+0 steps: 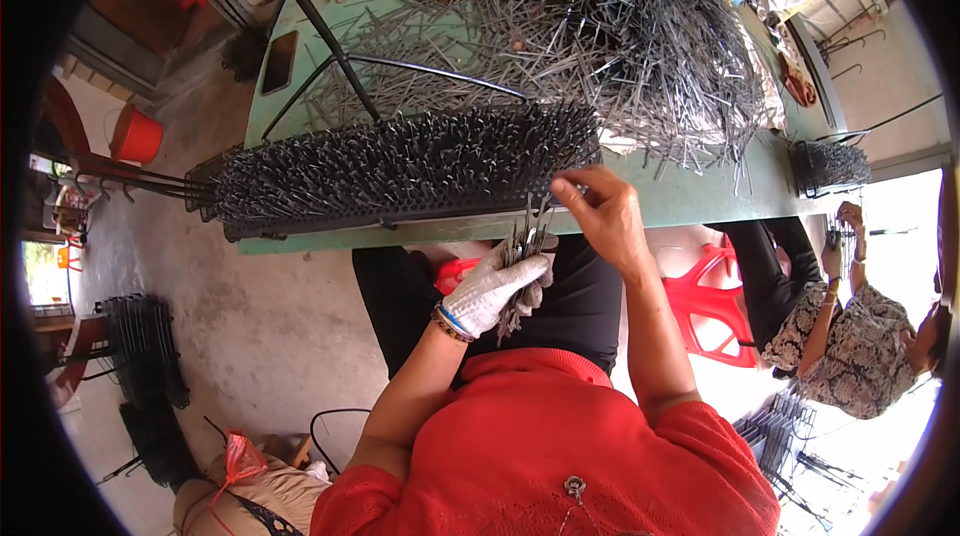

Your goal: The recorder is assembling industrial metal brushes by inserting wire bristles into a base and using pliers to secure them.

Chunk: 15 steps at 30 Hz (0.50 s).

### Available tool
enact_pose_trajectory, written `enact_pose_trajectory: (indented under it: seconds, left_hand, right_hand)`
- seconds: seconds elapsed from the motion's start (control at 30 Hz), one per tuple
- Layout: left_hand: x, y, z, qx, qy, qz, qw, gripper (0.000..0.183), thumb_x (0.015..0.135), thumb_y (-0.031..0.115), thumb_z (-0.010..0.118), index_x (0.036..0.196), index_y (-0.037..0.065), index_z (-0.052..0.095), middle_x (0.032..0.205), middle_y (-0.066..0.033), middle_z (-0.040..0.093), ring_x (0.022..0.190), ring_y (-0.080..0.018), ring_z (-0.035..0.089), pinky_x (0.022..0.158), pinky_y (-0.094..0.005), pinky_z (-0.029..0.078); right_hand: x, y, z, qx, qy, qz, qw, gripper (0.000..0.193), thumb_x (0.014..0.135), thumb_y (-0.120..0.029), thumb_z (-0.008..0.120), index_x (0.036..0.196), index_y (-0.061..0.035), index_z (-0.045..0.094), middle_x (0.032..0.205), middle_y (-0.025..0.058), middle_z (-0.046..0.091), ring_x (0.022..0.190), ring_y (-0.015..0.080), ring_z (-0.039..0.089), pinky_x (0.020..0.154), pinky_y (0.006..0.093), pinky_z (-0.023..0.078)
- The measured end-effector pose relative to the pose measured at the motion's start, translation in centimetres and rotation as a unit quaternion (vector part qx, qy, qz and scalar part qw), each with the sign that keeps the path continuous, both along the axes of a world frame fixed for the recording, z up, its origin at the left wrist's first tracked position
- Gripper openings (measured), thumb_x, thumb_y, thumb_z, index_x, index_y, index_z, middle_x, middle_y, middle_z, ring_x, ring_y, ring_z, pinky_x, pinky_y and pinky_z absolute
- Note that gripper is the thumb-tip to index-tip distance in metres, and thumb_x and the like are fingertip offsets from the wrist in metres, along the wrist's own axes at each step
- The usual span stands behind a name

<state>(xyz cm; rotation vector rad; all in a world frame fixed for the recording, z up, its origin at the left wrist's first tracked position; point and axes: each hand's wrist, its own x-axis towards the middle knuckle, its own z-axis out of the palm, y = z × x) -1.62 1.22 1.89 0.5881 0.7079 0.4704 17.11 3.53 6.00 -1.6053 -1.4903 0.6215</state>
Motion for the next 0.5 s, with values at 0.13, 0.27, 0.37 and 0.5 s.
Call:
enact_pose_trajectory:
  seconds: [0.13,0.27,0.37,0.5]
  left_hand:
    - [0.6,0.4,0.5,0.024,0.012,-0.037,0.999,0.034,0.092,0.021,0.061,0.121,0.006,0.053,0.08,-0.0017,0.059,0.058,-0.0066,0.056,0.045,-0.0188,0.042]
    - [1.1,0.3,0.2,0.024,0.031,-0.061,0.997,0.035,0.092,0.021,0.061,0.122,0.004,0.052,0.079,-0.0022,0.058,0.058,-0.0069,0.055,0.045,-0.0191,0.042]
    - [1.1,0.2,0.0,0.014,0.024,-0.052,0.998,0.033,0.092,0.022,0.061,0.12,0.005,0.053,0.079,-0.0024,0.058,0.058,-0.0071,0.055,0.046,-0.0195,0.043]
    - [1.6,0.2,-0.4,0.005,0.034,-0.045,0.998,0.031,0.091,0.021,0.061,0.116,0.004,0.054,0.079,-0.0028,0.059,0.06,-0.0075,0.055,0.048,-0.0198,0.044]
  right_hand:
    - [0.4,-0.9,-1.5,-0.09,0.126,0.039,0.987,0.021,0.086,-0.02,0.069,0.088,0.0013,0.07,0.07,0.0044,0.065,0.055,0.0074,0.049,0.051,0.0244,0.041]
    - [1.3,-0.7,-1.1,-0.098,0.188,0.0,0.977,0.022,0.088,-0.02,0.068,0.087,0.0028,0.069,0.067,0.0,0.063,0.056,0.0046,0.048,0.05,0.0227,0.039]
    - [1.9,0.2,0.1,-0.035,0.265,-0.072,0.961,0.022,0.088,-0.018,0.068,0.088,0.0035,0.069,0.07,-0.0019,0.063,0.057,0.0042,0.047,0.05,0.0211,0.036]
    - [2.3,1.7,-1.2,0.104,0.208,-0.132,0.964,0.017,0.09,-0.014,0.065,0.097,0.0013,0.068,0.078,0.0022,0.068,0.057,0.0026,0.048,0.05,0.0184,0.038]
